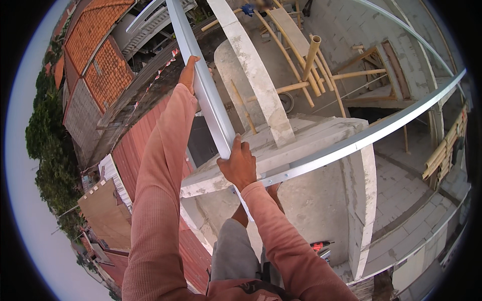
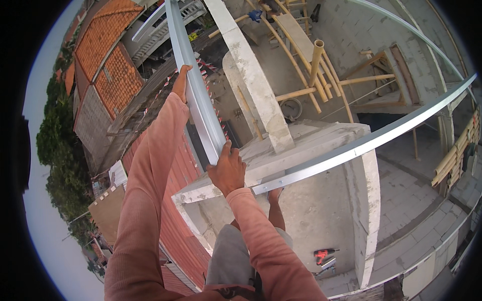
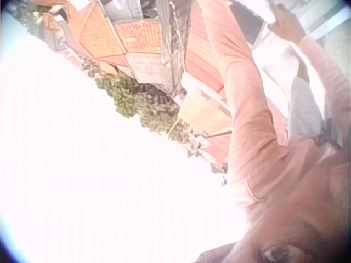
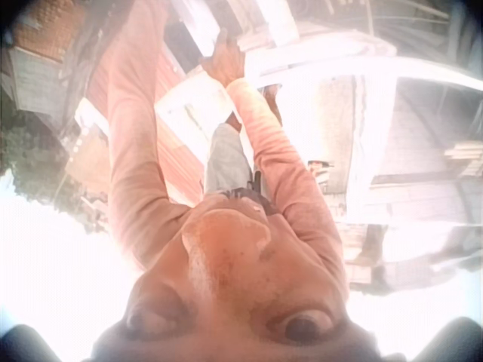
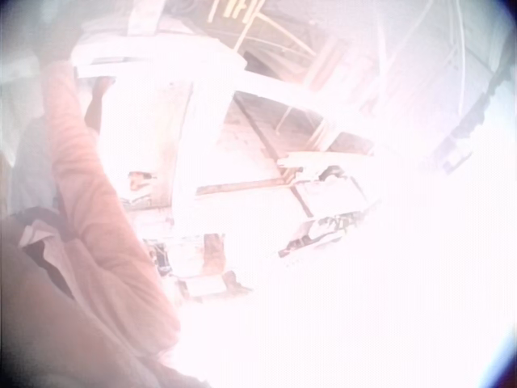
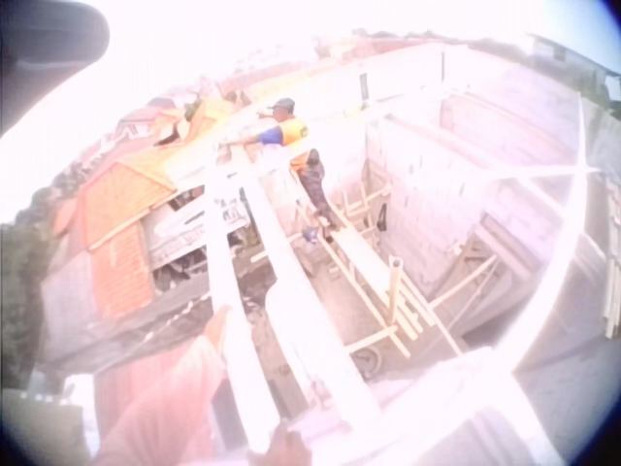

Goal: The person aligns and secures metal roof frame sections by hand, using a power drill to drive screws into the joints while working on the elevated structure of a building under renovation.

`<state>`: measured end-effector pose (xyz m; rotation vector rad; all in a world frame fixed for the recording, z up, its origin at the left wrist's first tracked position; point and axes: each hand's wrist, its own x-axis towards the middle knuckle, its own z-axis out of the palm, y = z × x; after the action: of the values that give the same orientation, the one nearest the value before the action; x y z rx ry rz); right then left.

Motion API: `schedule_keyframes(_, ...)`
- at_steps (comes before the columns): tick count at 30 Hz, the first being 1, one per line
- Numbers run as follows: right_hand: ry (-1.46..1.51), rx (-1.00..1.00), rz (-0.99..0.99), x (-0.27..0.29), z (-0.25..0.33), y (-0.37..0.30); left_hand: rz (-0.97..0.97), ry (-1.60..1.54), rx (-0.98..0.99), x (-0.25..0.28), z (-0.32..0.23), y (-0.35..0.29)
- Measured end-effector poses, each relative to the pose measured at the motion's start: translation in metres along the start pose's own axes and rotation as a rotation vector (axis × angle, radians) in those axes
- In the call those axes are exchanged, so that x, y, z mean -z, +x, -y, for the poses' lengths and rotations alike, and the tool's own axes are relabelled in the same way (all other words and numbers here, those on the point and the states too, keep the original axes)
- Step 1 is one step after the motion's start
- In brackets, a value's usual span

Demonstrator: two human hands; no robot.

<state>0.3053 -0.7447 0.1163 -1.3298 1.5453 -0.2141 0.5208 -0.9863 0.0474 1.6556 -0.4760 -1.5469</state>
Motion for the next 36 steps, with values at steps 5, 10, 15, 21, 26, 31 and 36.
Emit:
schedule_keyframes(5,-0.002,0.013,-0.002,-0.006,-0.003,0.000,0.035,0.019,0.005,0.004,0.002,0.001)
schedule_keyframes(10,-0.037,0.015,-0.021,-0.003,-0.004,-0.002,-0.007,0.029,-0.017,0.003,0.003,0.006)
schedule_keyframes(15,-0.047,-0.011,-0.027,0.002,-0.005,-0.014,-0.005,0.016,-0.002,-0.003,0.007,-0.014)
schedule_keyframes(21,-0.019,0.019,-0.077,-0.010,-0.015,-0.040,-0.004,0.001,0.011,-0.003,0.018,-0.041)
schedule_keyframes(26,-0.037,0.052,-0.094,-0.019,-0.024,-0.042,0.019,-0.050,-0.008,0.000,0.024,-0.044)
schedule_keyframes(31,-0.021,0.065,-0.092,0.002,-0.007,-0.026,0.020,0.013,-0.027,-0.008,-0.014,-0.037)
schedule_keyframes(36,-0.002,0.032,-0.032,0.006,0.027,-0.018,-0.021,0.053,-0.100,0.004,-0.029,-0.024)
